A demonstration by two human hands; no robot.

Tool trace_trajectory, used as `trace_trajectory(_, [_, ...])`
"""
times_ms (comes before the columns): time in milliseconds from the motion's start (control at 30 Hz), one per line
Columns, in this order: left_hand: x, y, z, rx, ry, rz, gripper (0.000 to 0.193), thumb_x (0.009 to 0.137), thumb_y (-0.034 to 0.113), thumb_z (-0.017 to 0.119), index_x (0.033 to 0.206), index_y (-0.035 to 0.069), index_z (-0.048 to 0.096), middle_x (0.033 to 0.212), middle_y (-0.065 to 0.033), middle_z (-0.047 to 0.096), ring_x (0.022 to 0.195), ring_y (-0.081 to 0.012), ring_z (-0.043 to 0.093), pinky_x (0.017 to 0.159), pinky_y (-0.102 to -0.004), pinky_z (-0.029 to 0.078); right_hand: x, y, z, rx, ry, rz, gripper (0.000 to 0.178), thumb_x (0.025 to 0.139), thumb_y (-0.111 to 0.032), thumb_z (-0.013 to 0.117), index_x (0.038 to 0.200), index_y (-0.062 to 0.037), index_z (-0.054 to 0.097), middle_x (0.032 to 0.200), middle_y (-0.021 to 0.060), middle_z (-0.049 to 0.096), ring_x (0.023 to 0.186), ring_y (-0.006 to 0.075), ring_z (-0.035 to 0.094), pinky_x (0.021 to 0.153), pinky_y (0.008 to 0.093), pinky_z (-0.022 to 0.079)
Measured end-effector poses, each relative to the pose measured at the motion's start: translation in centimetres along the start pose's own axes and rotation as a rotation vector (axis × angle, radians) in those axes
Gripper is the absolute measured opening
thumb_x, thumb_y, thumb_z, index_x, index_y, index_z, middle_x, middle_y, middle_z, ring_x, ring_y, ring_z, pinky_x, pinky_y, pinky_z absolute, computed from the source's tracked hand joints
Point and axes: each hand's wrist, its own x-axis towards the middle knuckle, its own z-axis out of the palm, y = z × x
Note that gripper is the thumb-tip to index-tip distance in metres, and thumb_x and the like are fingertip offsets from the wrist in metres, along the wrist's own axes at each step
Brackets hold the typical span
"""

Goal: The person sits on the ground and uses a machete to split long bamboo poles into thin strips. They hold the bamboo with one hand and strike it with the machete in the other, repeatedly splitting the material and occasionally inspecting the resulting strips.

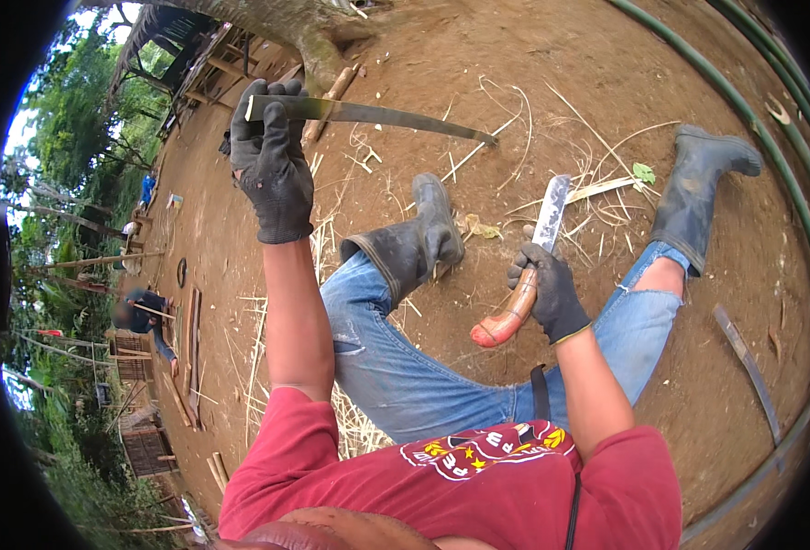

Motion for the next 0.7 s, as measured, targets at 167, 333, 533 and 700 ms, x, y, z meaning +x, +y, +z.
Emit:
trace_trajectory(167, [-0.2,-0.5,-1.2,-0.019,-0.042,0.042,0.04,0.1,0.015,0.055,0.136,0.001,0.043,0.117,-0.0149,0.063,0.115,-0.0258,0.06,0.105,-0.041,0.047,-0.2,0.4,0.5,0.023,0.017,-0.046,0.046,0.096,-0.014,0.056,0.14,-0.0099,0.042,0.079,0.0012,0.054,0.064,0.0126,0.056,0.06,0.0296,0.051])
trace_trajectory(333, [-0.6,-1.0,-1.3,-0.168,-0.086,0.024,0.051,0.1,0.023,0.056,0.141,0.002,0.036,0.11,-0.0107,0.063,0.111,-0.0224,0.059,0.104,-0.0395,0.044,-0.4,0.8,0.9,-0.013,-0.011,-0.035,0.05,0.096,-0.015,0.056,0.142,-0.0098,0.04,0.079,0.0012,0.054,0.064,0.0129,0.056,0.058,0.0298,0.051])
trace_trajectory(533, [-1.1,-0.9,-1.3,0.037,-0.091,0.069,0.06,0.096,0.013,0.062,0.145,0.002,0.029,0.107,-0.0098,0.063,0.102,-0.0246,0.063,0.099,-0.0423,0.048,0.0,1.7,0.7,0.005,-0.059,-0.025,0.052,0.095,-0.017,0.057,0.144,-0.0101,0.039,0.077,0.0004,0.054,0.063,0.012,0.056,0.057,0.0294,0.052])
trace_trajectory(700, [-2.8,-0.7,-0.8,0.137,-0.042,0.124,0.047,0.098,0.007,0.049,0.14,0.0,0.03,0.114,-0.0183,0.06,0.108,-0.0341,0.063,0.102,-0.0476,0.049,-0.2,1.9,1.0,-0.049,-0.042,-0.048,0.049,0.098,-0.02,0.055,0.144,-0.0088,0.04,0.079,0.0006,0.055,0.062,0.0122,0.058,0.056,0.0272,0.052])
